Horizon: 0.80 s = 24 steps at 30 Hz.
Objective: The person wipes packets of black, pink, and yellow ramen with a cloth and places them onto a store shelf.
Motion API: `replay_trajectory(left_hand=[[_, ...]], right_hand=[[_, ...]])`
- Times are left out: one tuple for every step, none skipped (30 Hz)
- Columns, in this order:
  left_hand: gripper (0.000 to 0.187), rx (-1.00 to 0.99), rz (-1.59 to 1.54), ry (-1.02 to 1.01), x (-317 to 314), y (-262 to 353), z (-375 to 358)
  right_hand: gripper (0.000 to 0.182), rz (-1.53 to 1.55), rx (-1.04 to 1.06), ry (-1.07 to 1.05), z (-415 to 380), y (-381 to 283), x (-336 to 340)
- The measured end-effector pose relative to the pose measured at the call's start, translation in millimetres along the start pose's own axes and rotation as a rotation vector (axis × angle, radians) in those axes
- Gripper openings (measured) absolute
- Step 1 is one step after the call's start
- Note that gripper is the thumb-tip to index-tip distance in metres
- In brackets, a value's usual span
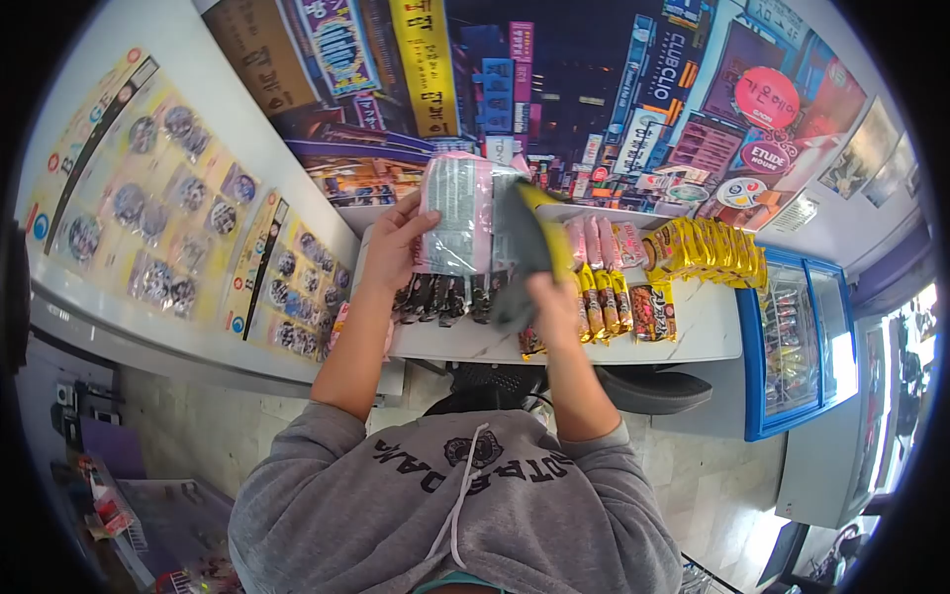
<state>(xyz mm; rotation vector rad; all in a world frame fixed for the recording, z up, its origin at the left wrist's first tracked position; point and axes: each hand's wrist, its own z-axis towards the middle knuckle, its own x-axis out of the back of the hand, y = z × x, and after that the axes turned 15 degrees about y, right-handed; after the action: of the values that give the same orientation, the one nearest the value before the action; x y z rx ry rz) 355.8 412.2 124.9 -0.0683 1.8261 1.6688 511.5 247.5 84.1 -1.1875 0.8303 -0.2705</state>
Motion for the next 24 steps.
replay_trajectory(left_hand=[[0.039,-0.008,0.0,0.001,0,2,-11],[0.038,0.001,-0.009,0.075,0,2,-23],[0.038,0.01,-0.019,0.146,3,3,-34],[0.038,0.012,-0.076,0.123,15,-2,-40],[0.038,0.008,-0.075,0.118,25,-4,-45],[0.04,-0.037,0.013,0.069,28,2,-51],[0.041,-0.083,0.101,0.022,32,8,-58],[0.044,-0.119,0.116,-0.02,35,12,-68],[0.046,-0.095,0.077,-0.006,40,14,-76],[0.047,-0.087,0.074,-0.023,47,17,-80],[0.048,-0.078,0.071,-0.04,56,21,-84],[0.048,-0.083,0.072,-0.041,63,25,-88],[0.05,-0.093,0.083,-0.06,69,29,-91],[0.052,-0.101,0.094,-0.078,75,33,-92],[0.052,-0.104,0.092,-0.079,82,35,-92],[0.054,-0.117,0.099,-0.13,91,35,-92],[0.055,-0.128,0.107,-0.181,99,35,-93],[0.055,-0.127,0.108,-0.182,106,36,-93],[0.056,-0.125,0.142,-0.2,112,37,-94],[0.056,-0.123,0.177,-0.218,115,38,-95],[0.056,-0.123,0.177,-0.223,115,38,-96],[0.057,-0.135,0.152,-0.249,115,38,-98],[0.057,-0.144,0.125,-0.272,115,37,-100],[0.057,-0.143,0.124,-0.273,115,37,-101]], right_hand=[[0.055,-0.399,-0.125,-0.158,-3,-7,-25],[0.053,-0.654,0.652,-0.266,-12,-11,-70],[0.056,-0.853,0.906,-0.298,-23,-19,-96],[0.058,-0.877,0.936,-0.238,-25,-15,-105],[0.062,-0.899,0.963,-0.178,-24,-10,-113],[0.062,-0.897,0.853,-0.137,-20,-8,-117],[0.063,-0.892,0.742,-0.099,-14,-7,-120],[0.059,-0.945,0.806,-0.022,-3,-9,-121],[0.048,-0.932,1.039,0.125,15,1,-118],[0.034,-0.923,0.63,0.115,16,-3,-119],[0.031,-0.846,0.225,0.098,18,-12,-119],[0.032,-0.603,0.144,0.061,21,-2,-112],[0.032,-0.36,0.066,0.022,20,2,-111],[0.032,-0.358,0.071,0.02,16,5,-110],[0.031,-0.165,-0.029,0.014,4,-3,-114],[0.029,0.027,-0.133,0.009,-6,-6,-115],[0.029,0.026,-0.136,0.011,-11,-6,-114],[0.028,0.076,-0.211,0.042,-16,-9,-117],[0.027,0.127,-0.285,0.074,-21,-14,-119],[0.03,0.286,-0.349,0.112,-28,-20,-125],[0.03,0.287,-0.344,0.115,-32,-20,-124],[0.03,0.463,-0.252,-0.051,-36,-20,-122],[0.03,0.633,-0.159,-0.217,-39,-19,-120],[0.034,0.15,0.297,-0.087,-37,-13,-116]])
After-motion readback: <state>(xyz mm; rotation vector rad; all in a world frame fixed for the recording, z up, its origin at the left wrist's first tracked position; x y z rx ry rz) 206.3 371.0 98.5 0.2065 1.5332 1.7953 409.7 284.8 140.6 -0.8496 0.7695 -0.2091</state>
